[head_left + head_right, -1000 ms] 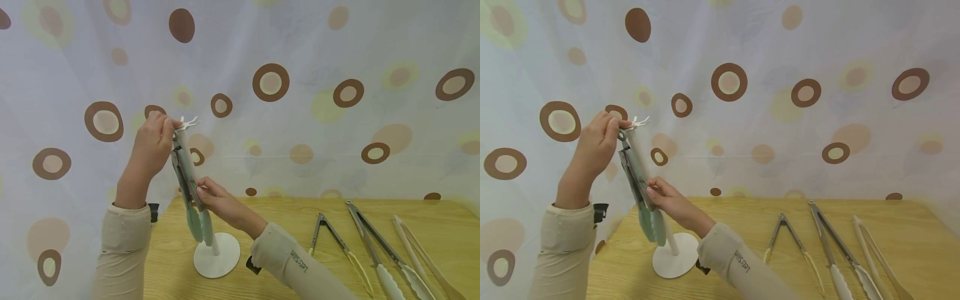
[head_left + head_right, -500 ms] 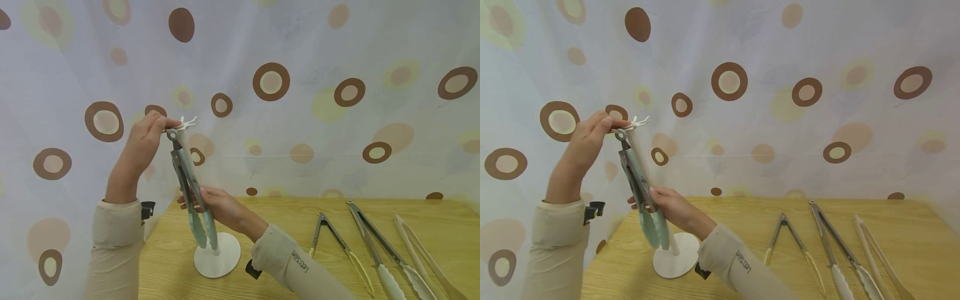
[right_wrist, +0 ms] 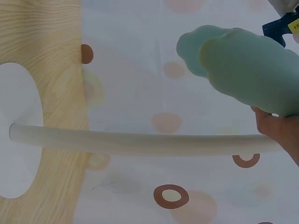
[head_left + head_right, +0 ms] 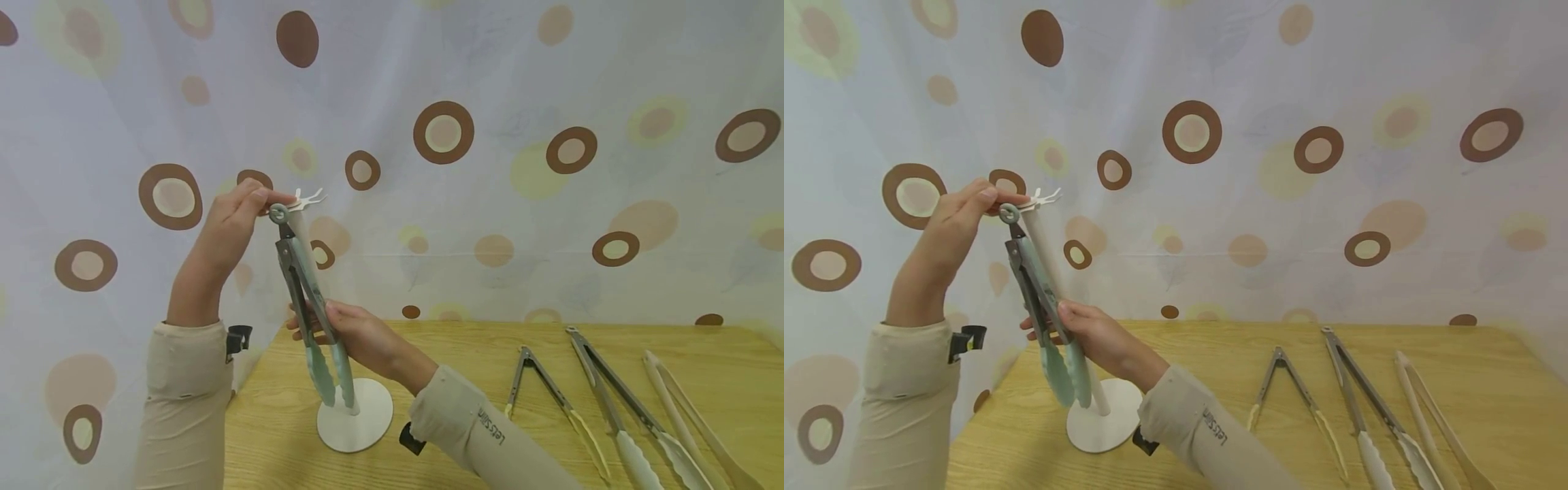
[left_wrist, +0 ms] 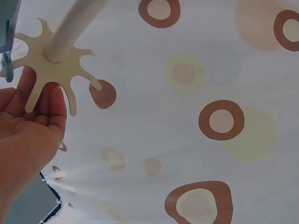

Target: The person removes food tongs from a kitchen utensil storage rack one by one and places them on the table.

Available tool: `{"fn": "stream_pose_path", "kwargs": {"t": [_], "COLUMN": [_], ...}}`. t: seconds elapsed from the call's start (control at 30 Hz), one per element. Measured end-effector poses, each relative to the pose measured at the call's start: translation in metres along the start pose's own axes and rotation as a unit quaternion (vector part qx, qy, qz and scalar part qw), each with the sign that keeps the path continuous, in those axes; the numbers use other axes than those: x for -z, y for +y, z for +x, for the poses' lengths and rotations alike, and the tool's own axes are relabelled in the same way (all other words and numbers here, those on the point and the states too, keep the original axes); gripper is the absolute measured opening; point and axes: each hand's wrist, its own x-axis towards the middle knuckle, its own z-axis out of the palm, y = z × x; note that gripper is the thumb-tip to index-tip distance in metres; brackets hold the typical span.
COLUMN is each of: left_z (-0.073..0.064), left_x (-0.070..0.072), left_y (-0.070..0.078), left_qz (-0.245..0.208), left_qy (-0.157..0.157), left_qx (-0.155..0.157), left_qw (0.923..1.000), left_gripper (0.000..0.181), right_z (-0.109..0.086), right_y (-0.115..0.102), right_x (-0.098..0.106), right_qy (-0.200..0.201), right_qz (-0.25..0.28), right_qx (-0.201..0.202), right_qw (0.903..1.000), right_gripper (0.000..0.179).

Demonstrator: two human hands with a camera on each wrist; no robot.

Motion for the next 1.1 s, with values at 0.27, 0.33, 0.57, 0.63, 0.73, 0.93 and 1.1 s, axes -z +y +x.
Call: {"fn": "stream_pose_path", "kwargs": {"t": [0.27, 0.33, 0.57, 0.63, 0.73, 0.93, 1.1], "left_z": [0.0, 0.0, 0.001, 0.001, 0.001, 0.001, 0.002], "left_x": [-0.001, -0.001, -0.001, -0.001, -0.002, -0.001, -0.002], "left_y": [0.002, 0.002, 0.002, 0.001, 0.001, 0.001, 0.001], "left_qz": [-0.005, -0.007, -0.009, -0.01, -0.009, -0.008, -0.015], "left_qy": [0.002, 0.002, 0.0, 0.005, 0.006, 0.005, 0.007], "left_qx": [0.001, 0.001, 0.005, 0.005, 0.01, 0.004, -0.001], "left_qw": [1.0, 1.0, 1.0, 0.9999, 0.9999, 0.9999, 0.9999], "left_gripper": [0.043, 0.043, 0.044, 0.043, 0.041, 0.043, 0.042], "right_z": [-0.001, -0.001, -0.002, -0.003, -0.006, -0.016, -0.027], "right_y": [-0.005, -0.005, -0.01, -0.012, -0.016, -0.025, -0.034], "right_x": [-0.004, -0.004, -0.005, -0.005, -0.003, 0.007, 0.018], "right_qy": [0.002, 0.0, -0.007, -0.005, -0.006, 0.007, 0.031], "right_qz": [0.002, 0.0, -0.009, -0.013, -0.02, -0.053, -0.074], "right_qx": [-0.005, -0.003, 0.002, 0.01, 0.025, 0.048, 0.061], "right_qw": [1.0, 1.0, 0.9999, 0.9998, 0.9995, 0.9974, 0.9949], "right_gripper": [0.051, 0.051, 0.05, 0.051, 0.054, 0.071, 0.075]}}
